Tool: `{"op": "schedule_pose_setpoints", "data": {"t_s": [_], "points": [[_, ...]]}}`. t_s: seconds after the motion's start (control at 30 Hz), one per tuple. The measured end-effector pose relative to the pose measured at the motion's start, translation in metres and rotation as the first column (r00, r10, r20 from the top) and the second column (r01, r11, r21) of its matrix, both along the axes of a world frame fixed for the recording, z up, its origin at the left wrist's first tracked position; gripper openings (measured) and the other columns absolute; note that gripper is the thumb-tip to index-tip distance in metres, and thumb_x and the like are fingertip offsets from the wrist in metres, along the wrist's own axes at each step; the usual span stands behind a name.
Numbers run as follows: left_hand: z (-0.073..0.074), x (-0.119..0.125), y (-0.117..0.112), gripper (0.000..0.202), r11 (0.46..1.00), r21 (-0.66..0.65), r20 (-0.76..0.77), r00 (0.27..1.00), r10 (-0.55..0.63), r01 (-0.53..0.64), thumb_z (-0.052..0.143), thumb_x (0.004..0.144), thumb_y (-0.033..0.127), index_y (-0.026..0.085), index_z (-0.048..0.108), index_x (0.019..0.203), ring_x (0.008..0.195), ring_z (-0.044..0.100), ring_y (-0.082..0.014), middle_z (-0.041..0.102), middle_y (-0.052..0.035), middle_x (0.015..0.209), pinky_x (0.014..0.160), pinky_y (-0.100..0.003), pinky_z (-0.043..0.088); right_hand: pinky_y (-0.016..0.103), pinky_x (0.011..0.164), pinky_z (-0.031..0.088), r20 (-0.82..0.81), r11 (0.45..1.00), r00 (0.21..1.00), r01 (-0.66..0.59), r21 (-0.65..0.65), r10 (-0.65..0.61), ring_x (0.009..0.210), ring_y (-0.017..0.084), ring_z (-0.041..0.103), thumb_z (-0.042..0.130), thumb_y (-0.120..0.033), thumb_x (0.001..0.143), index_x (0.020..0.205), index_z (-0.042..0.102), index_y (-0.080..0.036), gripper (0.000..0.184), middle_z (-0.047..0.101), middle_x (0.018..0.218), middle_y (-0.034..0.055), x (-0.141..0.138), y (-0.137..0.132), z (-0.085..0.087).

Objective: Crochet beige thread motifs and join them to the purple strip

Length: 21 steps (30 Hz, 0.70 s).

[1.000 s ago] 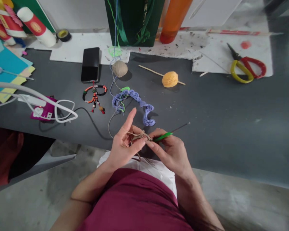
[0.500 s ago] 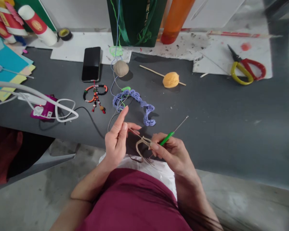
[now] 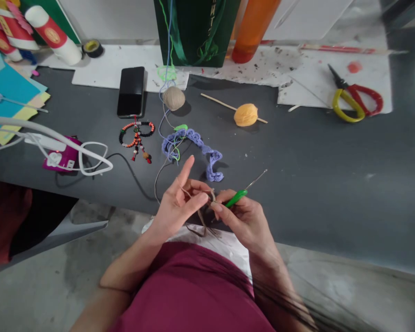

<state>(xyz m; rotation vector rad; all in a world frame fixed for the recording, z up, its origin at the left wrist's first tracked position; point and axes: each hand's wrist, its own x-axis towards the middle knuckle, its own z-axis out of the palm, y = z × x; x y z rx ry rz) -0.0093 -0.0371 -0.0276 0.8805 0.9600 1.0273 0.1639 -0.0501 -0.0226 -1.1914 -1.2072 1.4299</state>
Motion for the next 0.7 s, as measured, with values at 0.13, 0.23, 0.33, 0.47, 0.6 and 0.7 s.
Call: {"op": "schedule_pose_setpoints", "data": {"t_s": [0.13, 0.23, 0.33, 0.47, 0.6, 0.7], "points": [[-0.002, 0.005, -0.001, 0.084, 0.999, -0.032, 0.021, 0.999, 0.026, -0.026, 0.086, 0.086, 0.034, 0.033, 0.047, 0.162, 0.079, 0.064, -0.0111, 0.074, 0.0023, 0.087, 0.08, -0.025, 0.055, 0.024, 0.05, 0.044, 0.074, 1.0, 0.997, 0.018, 0.024, -0.02, 0.052, 0.011, 0.053, 0.079, -0.045, 0.09, 0.074, 0.072, -0.021, 0.029, 0.064, 0.061, -0.0019, -0.002, -0.003, -0.005], [-0.004, 0.006, 0.001, 0.085, 0.999, -0.043, 0.062, 0.997, 0.035, -0.033, 0.086, 0.086, 0.036, 0.031, 0.047, 0.162, 0.07, 0.059, -0.009, 0.071, 0.0037, 0.083, 0.07, -0.022, 0.051, 0.025, 0.049, 0.046, 0.081, 0.999, 0.996, 0.031, 0.04, -0.034, 0.052, 0.011, 0.055, 0.075, -0.045, 0.094, 0.081, 0.077, -0.021, 0.028, 0.067, 0.063, -0.0009, 0.001, -0.005, -0.005], [-0.005, 0.005, 0.002, 0.087, 0.996, -0.087, 0.127, 0.992, -0.002, 0.013, 0.089, 0.083, 0.037, 0.03, 0.05, 0.161, 0.064, 0.056, -0.0074, 0.072, 0.0028, 0.084, 0.061, -0.021, 0.048, 0.028, 0.056, 0.052, 0.006, 0.962, 0.972, 0.23, 0.143, -0.234, 0.061, 0.014, 0.063, 0.066, -0.043, 0.102, 0.089, 0.081, -0.024, 0.028, 0.072, 0.074, 0.0021, 0.007, -0.006, -0.003], [-0.003, 0.006, 0.003, 0.084, 0.988, -0.151, 0.192, 0.981, -0.009, 0.039, 0.09, 0.081, 0.036, 0.03, 0.054, 0.158, 0.057, 0.052, -0.0056, 0.074, 0.0017, 0.087, 0.054, -0.02, 0.044, 0.029, 0.061, 0.054, -0.22, 0.88, 0.918, 0.383, 0.279, -0.33, 0.07, 0.015, 0.066, 0.065, -0.035, 0.104, 0.094, 0.083, -0.028, 0.021, 0.07, 0.082, 0.0021, 0.007, -0.005, 0.001], [0.002, 0.008, 0.003, 0.082, 0.977, -0.21, 0.238, 0.971, 0.014, 0.038, 0.091, 0.08, 0.032, 0.03, 0.058, 0.154, 0.054, 0.047, -0.0042, 0.073, 0.0035, 0.084, 0.05, -0.019, 0.041, 0.028, 0.061, 0.056, -0.301, 0.886, 0.909, 0.374, 0.276, -0.29, 0.067, 0.013, 0.066, 0.068, -0.031, 0.102, 0.099, 0.082, -0.03, 0.015, 0.069, 0.082, 0.0002, 0.001, -0.004, 0.001], [0.006, 0.011, 0.003, 0.081, 0.967, -0.253, 0.257, 0.966, 0.031, 0.036, 0.092, 0.078, 0.031, 0.029, 0.06, 0.153, 0.053, 0.045, -0.0037, 0.072, 0.0039, 0.082, 0.049, -0.018, 0.039, 0.028, 0.061, 0.057, -0.323, 0.885, 0.898, 0.389, 0.258, -0.3, 0.065, 0.012, 0.065, 0.069, -0.03, 0.102, 0.098, 0.081, -0.03, 0.013, 0.068, 0.082, -0.0008, -0.002, -0.004, 0.001]]}}
